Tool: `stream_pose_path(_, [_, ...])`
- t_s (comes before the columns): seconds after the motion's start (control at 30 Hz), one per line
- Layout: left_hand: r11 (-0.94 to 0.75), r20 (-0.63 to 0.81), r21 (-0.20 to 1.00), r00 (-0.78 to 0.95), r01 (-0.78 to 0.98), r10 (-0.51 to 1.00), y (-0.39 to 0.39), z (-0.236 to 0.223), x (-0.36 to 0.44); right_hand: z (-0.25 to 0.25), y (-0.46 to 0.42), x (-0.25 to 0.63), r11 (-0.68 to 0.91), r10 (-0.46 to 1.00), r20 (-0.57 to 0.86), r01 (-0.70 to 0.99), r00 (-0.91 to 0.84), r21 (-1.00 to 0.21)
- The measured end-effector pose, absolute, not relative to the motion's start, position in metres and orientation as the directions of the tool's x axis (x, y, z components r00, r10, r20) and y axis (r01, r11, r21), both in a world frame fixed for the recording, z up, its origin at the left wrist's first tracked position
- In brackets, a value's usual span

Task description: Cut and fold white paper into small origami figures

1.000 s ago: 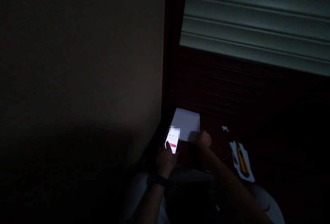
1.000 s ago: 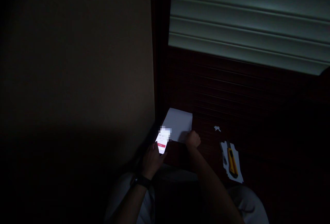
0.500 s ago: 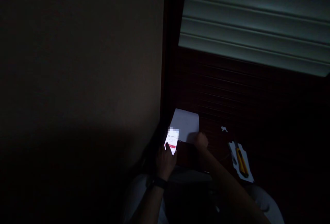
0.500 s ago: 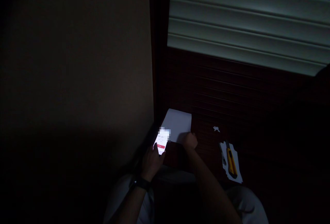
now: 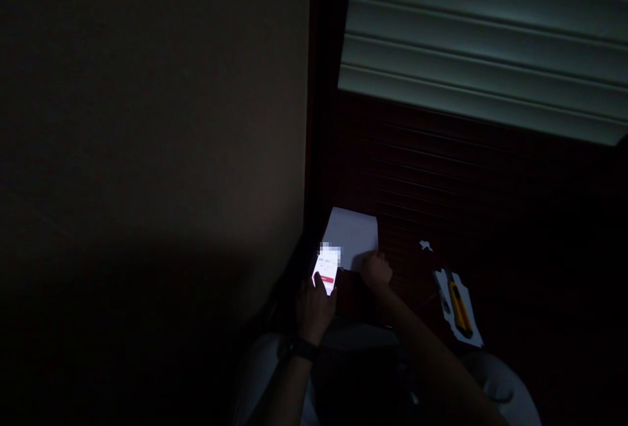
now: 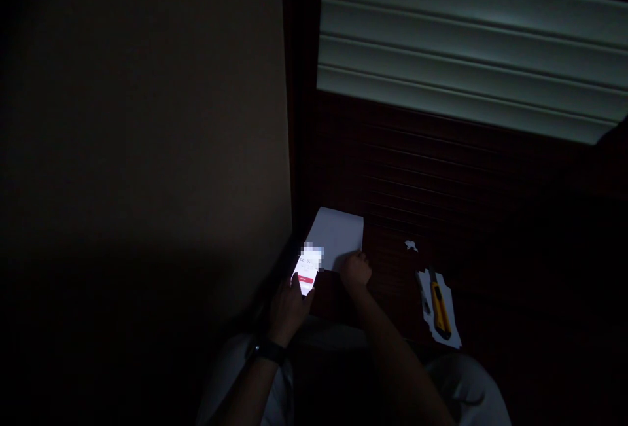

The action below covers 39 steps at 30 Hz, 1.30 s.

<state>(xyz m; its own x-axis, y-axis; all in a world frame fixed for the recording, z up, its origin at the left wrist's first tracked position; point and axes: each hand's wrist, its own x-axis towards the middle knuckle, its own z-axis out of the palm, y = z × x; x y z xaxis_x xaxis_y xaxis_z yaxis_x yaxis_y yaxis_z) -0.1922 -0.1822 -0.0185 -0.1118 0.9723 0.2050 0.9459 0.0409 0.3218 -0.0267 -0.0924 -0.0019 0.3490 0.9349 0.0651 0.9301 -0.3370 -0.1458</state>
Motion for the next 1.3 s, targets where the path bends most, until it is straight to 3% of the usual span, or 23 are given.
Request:
stream_pose_path(0.67, [0.040,0.186,0.319,-0.104,0.947,0.977,-0.182,-0.019,-0.193,0.002,-0.096,-0.033,-0.368,0.923,0.030,0.904,0.383,-0.215])
stream_pose_path(1.0, [0.060,0.174,0.318,-0.121,0.946,0.977,-0.184,-0.014,-0.193,0.005,-0.088,-0.018,-0.533,0.845,-0.166,0.770,0.509,-0.350])
stream_pose_path(1.3, [0.090,0.212,0.247,-0.144,0.965,0.967,-0.187,-0.015,-0.193,0.013,-0.088,-0.028,-0.471,0.863,-0.049,0.766,0.503,-0.437])
